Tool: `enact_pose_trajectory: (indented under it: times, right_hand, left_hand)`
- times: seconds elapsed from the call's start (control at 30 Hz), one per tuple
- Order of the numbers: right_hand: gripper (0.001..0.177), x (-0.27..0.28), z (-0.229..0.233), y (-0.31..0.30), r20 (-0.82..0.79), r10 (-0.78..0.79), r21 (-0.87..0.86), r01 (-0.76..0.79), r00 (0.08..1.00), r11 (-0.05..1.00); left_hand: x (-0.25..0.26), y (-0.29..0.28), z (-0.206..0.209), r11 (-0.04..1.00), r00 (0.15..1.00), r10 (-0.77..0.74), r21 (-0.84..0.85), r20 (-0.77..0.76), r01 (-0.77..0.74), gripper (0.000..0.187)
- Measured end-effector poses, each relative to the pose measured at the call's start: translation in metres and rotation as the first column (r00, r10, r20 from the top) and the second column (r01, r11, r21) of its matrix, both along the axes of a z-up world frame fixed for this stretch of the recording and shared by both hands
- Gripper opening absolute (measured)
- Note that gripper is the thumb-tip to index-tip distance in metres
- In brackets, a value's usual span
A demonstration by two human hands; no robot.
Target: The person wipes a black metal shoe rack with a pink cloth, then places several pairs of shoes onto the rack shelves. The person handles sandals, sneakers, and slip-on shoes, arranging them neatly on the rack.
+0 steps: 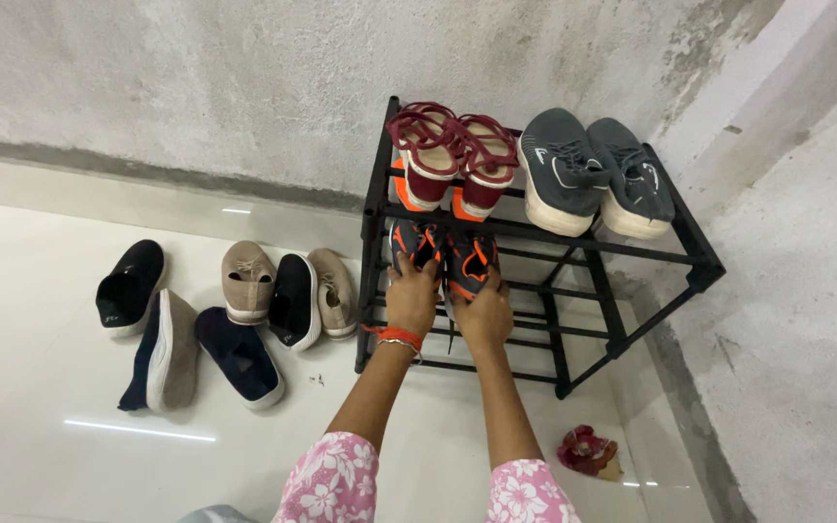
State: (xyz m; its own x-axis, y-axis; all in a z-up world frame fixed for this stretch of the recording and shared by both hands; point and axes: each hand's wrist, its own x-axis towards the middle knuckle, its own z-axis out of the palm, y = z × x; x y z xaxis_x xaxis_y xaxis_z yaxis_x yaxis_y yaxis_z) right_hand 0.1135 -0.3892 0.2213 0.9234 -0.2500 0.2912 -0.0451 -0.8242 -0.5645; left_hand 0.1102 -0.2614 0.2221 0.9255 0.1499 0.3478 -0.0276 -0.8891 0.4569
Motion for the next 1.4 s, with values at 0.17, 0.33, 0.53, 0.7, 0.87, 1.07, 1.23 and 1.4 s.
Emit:
enact_pose_trajectory:
  times: [0.17, 0.33, 0.53, 0.7, 0.87, 1.07, 1.23, 1.4]
  right_hand:
    - [0.09, -0.005, 0.011, 0.002, 0.016, -0.036, 0.035, 0.035, 0.999, 0.999]
    - [0.098, -0.025, 0.004, 0.005, 0.187, 0.027, 0.095, -0.045, 0.982, 0.994]
    - [0.078, -0.063, -0.017, 0.028, 0.509, 0.159, -0.109, -0.119, 0.846, 0.987]
    - [0.063, -0.078, -0.029, 0.058, 0.604, 0.366, -0.248, -0.269, 0.708, 0.931]
    - [0.056, -0.077, -0.048, 0.096, 0.547, 0.551, -0.378, -0.401, 0.63, 0.835]
    - [0.062, -0.08, -0.08, 0.153, 0.434, 0.709, -0.4, -0.586, 0.556, 0.704]
    - [0.069, -0.075, -0.097, 0.196, 0.33, 0.781, -0.378, -0.685, 0.53, 0.623]
    - [0.084, -0.073, -0.113, 0.22, 0.143, 0.811, -0.367, -0.731, 0.567, 0.575]
  left_hand:
    - [-0.011, 0.0, 0.002, 0.995, 0.995, 0.016, -0.099, 0.102, -0.006, 0.093]
    - [-0.042, 0.009, -0.003, 0.994, 0.967, -0.063, -0.073, 0.245, 0.083, 0.092]
    - [-0.072, 0.028, -0.017, 0.959, 0.865, -0.194, 0.273, 0.462, 0.069, 0.063]
    - [-0.089, 0.059, -0.035, 0.927, 0.889, -0.178, 0.374, 0.422, 0.008, 0.056]
    - [-0.103, 0.105, -0.054, 0.934, 0.918, -0.112, 0.355, 0.38, -0.033, 0.058]
    - [-0.112, 0.17, -0.071, 0.905, 0.956, -0.003, 0.407, 0.293, -0.122, 0.064]
    - [-0.116, 0.208, -0.091, 0.925, 0.977, 0.119, 0.337, 0.177, -0.174, 0.074]
    - [-0.126, 0.222, -0.124, 0.904, 0.958, 0.285, 0.321, 0.04, -0.283, 0.082]
